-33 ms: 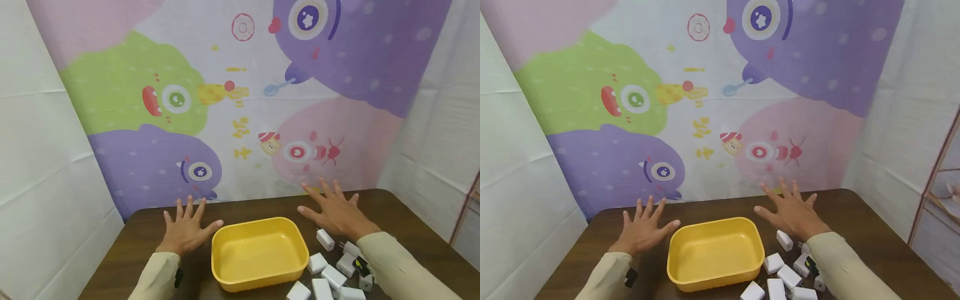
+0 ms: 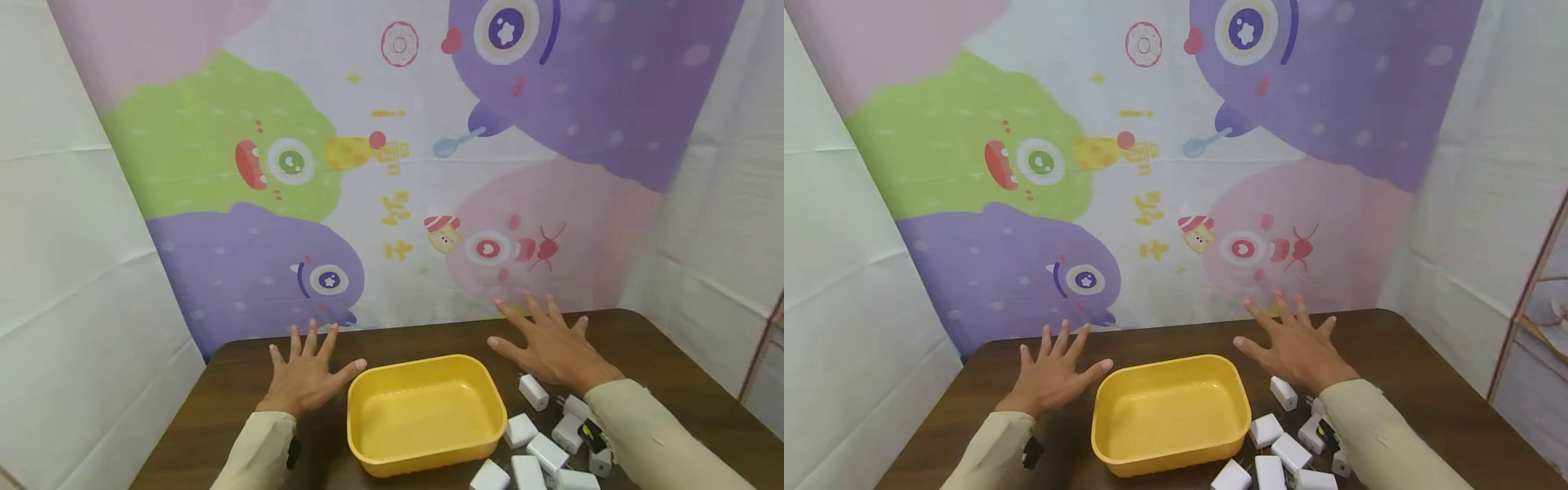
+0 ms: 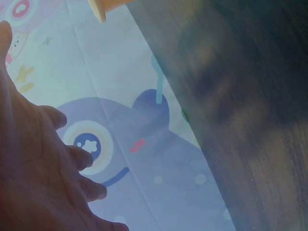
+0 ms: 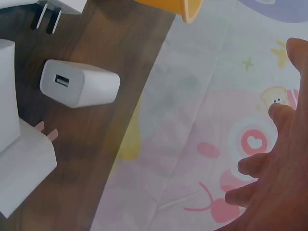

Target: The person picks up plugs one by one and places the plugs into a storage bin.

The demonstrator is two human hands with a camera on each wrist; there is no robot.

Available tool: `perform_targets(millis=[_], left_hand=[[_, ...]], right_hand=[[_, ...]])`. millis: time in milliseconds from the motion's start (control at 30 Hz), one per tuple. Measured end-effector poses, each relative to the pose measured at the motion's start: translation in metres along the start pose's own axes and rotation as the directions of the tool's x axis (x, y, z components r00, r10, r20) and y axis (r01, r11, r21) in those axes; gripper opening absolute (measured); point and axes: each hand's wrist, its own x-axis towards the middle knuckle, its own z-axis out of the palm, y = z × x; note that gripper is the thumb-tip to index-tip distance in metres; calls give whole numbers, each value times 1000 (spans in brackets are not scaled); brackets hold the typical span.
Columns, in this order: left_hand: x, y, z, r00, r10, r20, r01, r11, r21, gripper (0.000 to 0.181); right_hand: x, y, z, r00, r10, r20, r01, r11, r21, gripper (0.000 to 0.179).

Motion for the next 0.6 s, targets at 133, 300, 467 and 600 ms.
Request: perform_targets(millis=[133,300,467,600], left_hand=[[-1,-3,1,1000,-8,2,8,1000,-3,104],[-2,-5,1,1000,-20,5,20,1000,-6,102],[-3,-3,3,1000,-15,2,15,1000,-14,102],[-3,-3,5,1000,-6,-18,6,1000,-21,101]], right_hand=[[0,-1,2,1000,0,1,0,1000,11,84],[1,-3,4,1000,3,-3,-3,1000,19,85],[2,-4,6,1000,3,-2,-3,1000,23,85],[2,-5,9,1000,-2,-3,2,1000,27,84]])
